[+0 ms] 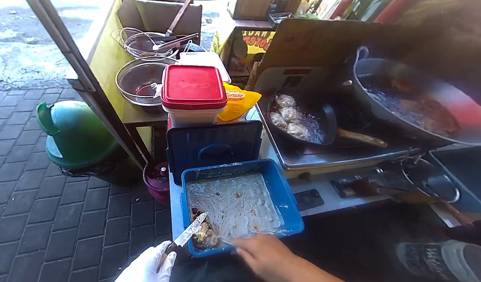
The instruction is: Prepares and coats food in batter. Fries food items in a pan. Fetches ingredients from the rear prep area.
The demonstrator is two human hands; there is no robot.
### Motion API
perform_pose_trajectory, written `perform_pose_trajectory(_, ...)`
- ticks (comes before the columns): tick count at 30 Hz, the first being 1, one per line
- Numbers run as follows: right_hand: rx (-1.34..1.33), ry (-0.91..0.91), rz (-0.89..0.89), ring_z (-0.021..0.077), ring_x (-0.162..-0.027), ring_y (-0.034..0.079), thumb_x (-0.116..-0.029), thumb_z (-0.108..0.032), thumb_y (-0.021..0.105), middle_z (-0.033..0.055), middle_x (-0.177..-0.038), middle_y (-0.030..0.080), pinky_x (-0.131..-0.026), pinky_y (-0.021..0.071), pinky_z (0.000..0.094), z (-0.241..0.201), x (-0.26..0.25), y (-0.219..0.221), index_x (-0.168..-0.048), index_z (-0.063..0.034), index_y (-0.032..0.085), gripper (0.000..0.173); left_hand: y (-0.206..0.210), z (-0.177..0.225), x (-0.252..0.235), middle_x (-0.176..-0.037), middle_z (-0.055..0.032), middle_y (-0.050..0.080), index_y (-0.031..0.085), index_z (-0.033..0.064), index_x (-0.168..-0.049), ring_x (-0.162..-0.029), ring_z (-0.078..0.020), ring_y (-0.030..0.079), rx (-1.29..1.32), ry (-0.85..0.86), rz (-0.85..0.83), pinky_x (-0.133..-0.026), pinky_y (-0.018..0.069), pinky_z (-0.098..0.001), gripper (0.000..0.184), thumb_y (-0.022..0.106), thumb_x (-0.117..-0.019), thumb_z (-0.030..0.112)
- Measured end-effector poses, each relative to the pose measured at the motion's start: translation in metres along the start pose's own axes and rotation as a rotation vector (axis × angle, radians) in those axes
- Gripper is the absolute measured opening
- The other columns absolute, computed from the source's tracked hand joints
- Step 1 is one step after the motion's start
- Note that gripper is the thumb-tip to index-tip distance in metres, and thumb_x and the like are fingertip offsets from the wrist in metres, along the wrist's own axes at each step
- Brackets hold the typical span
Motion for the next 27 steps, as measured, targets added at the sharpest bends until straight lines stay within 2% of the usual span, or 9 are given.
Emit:
perform_pose_trajectory(4,0.058,0.037,-0.016,0.0344,-0.095,0.072,-0.1093,-0.038,0.035,0.0123,-0.096,0.074,-0.082,0.0548,0.0604,-0.013,0.000,-0.001,-0.132,-0.0237,0.064,0.040,-0.005,0.007,-0.009,-0.112,-0.0054,0.074,0.068,0.0282,-0.135,-0.101,-0.0245,0.071,-0.084,0.111,-0.022,-0.084,0.0563,-0.0515,0.042,0.050,-0.1019,0.046)
perform_pose_trajectory(11,-0.251,0.090,-0.018,0.0236,-0.106,0.070,-0.1067,-0.039,0.045,0.0061,-0.108,0.075,-0.093,0.0541,0.0548,0.013,-0.001,-0.002,-0.128,-0.0249,0.072,0.037,-0.006,0.012,-0.020,-0.109,-0.0066,0.074,0.070,0.0301,-0.131,-0.098,-0.0280,0.072,-0.315,0.195,-0.091,-0.077,0.0569,-0.0539,0.041,0.048,-0.1010,0.048)
perform_pose_trajectory(12,-0.354,0.103,-0.025,0.0200,-0.104,0.071,-0.1066,-0.036,0.048,0.0056,-0.108,0.075,-0.094,0.0549,0.0499,0.018,0.000,-0.003,-0.127,-0.0215,0.073,0.035,-0.010,0.011,-0.021,-0.108,-0.0073,0.074,0.070,0.0288,-0.130,-0.097,-0.0284,0.072,-0.315,0.208,-0.076,-0.076,0.0565,-0.0540,0.041,0.047,-0.1013,0.047)
perform_pose_trajectory(14,-0.586,0.123,-0.002,0.0132,-0.076,0.066,-0.1066,-0.030,0.054,0.0054,-0.090,0.072,-0.075,0.0560,0.0367,0.027,0.003,-0.001,-0.124,-0.0136,0.074,0.031,-0.021,0.009,-0.020,-0.108,-0.0077,0.074,0.070,0.0268,-0.130,-0.099,-0.0285,0.072,-0.286,0.220,-0.059,-0.078,0.0560,-0.0542,0.042,0.047,-0.1017,0.048)
perform_pose_trajectory(16,-0.706,0.146,0.053,0.0097,-0.066,0.061,-0.1057,-0.028,0.056,0.0032,-0.083,0.070,-0.066,0.0543,0.0318,0.034,0.009,0.003,-0.124,-0.0131,0.073,0.029,-0.030,0.004,-0.021,-0.108,-0.0077,0.075,0.071,0.0253,-0.130,-0.100,-0.0281,0.072,-0.234,0.228,-0.046,-0.080,0.0561,-0.0545,0.043,0.048,-0.1012,0.047)
perform_pose_trajectory(19,-0.515,0.204,0.142,0.0119,-0.099,0.071,-0.1059,-0.037,0.051,0.0000,-0.108,0.076,-0.093,0.0564,0.0416,0.041,0.018,0.001,-0.127,-0.0233,0.073,0.034,-0.034,-0.009,-0.025,-0.109,-0.0070,0.075,0.071,0.0245,-0.129,-0.101,-0.0260,0.072,-0.156,0.224,-0.022,-0.083,0.0563,-0.0541,0.044,0.048,-0.1016,0.049)
perform_pose_trajectory(21,-0.440,0.231,0.193,0.0131,-0.104,0.070,-0.1062,-0.039,0.048,-0.0005,-0.110,0.076,-0.096,0.0550,0.0446,0.045,0.025,-0.007,-0.127,-0.0254,0.073,0.035,-0.036,-0.014,-0.027,-0.109,-0.0072,0.075,0.072,0.0239,-0.129,-0.102,-0.0260,0.072,-0.131,0.207,-0.002,-0.084,0.0561,-0.0536,0.043,0.048,-0.1017,0.048)
perform_pose_trajectory(24,-0.505,0.191,0.281,0.0064,-0.089,0.071,-0.1058,-0.039,0.051,-0.0052,-0.102,0.077,-0.086,0.0584,0.0354,0.044,0.043,-0.035,-0.125,-0.0261,0.074,0.033,-0.040,-0.014,-0.028,-0.112,-0.0088,0.075,0.071,0.0213,-0.130,-0.105,-0.0268,0.071,-0.060,0.184,0.005,-0.087,0.0559,-0.0536,0.042,0.051,-0.1020,0.044)
perform_pose_trajectory(27,-0.642,0.093,0.396,0.0056,-0.062,0.058,-0.1045,-0.036,0.057,-0.0046,-0.081,0.070,-0.060,0.0515,0.0264,0.036,0.062,-0.067,-0.125,-0.0238,0.075,0.030,-0.044,-0.016,-0.030,-0.111,-0.0091,0.075,0.073,0.0199,-0.127,-0.104,-0.0270,0.072,-0.020,0.195,0.114,-0.088,0.0553,-0.0531,0.043,0.051,-0.1020,0.046)
Point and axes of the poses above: each hand's wrist, its own x-axis away from the middle knuckle, its own y-axis out of the palm, z = x × y, the point moved 8 cm from there along -x, towards the middle knuckle
